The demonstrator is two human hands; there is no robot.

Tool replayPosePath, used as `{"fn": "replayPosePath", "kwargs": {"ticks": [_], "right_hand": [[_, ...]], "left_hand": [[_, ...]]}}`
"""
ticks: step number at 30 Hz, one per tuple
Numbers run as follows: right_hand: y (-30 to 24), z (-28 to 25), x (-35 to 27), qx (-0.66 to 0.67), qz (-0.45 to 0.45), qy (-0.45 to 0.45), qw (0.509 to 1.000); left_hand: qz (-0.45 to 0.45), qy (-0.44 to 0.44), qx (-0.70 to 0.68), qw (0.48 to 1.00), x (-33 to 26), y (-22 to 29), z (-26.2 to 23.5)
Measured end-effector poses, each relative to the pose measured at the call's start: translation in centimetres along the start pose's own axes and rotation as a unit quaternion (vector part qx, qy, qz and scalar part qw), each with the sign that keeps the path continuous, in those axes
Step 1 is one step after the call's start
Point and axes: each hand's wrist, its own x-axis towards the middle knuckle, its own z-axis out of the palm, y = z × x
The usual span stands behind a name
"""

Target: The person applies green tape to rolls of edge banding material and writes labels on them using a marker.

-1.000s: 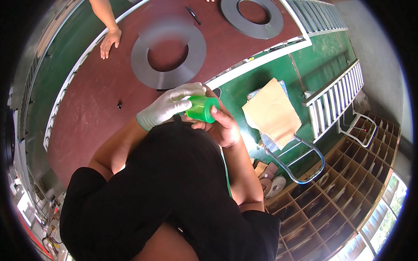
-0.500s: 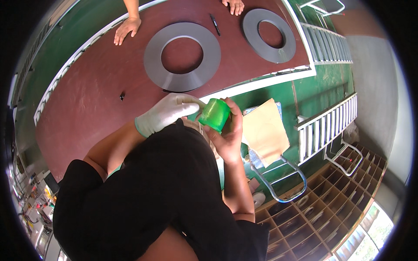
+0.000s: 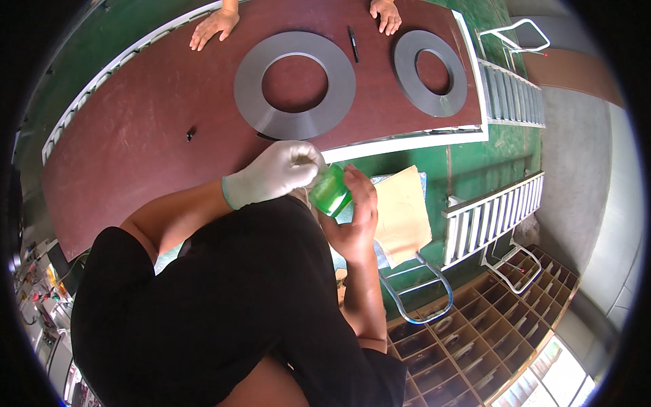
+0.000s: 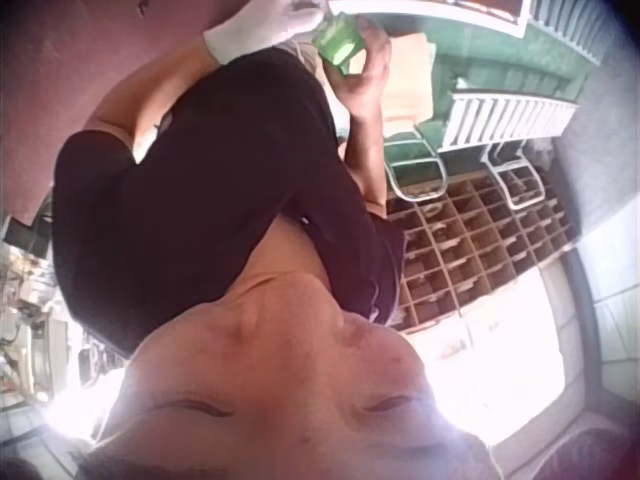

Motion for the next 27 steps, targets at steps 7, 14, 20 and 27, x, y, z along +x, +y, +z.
{"fn": "replayPosePath", "kwargs": {"ticks": [7, 14, 20, 27], "right_hand": [[0.2, -0.2, 0.2, -0.066, -0.013, -0.003, 0.998], [0.9, 1.5, -0.3, -0.100, 0.006, -0.026, 0.995], [1.9, 3.1, -1.2, -0.125, 0.070, -0.085, 0.986], [7.2, 8.5, -5.4, -0.190, 0.152, -0.166, 0.956]], "left_hand": [[-0.048, -0.065, -0.361, 0.929, -0.1, -1.7, -1.3], [-0.090, -0.055, -0.230, 0.968, 0.5, -2.0, -2.4], [-0.078, 0.007, -0.025, 0.997, 0.1, -5.6, -3.2], [-0.059, 0.145, 0.249, 0.956, 4.9, -10.3, -13.1]]}}
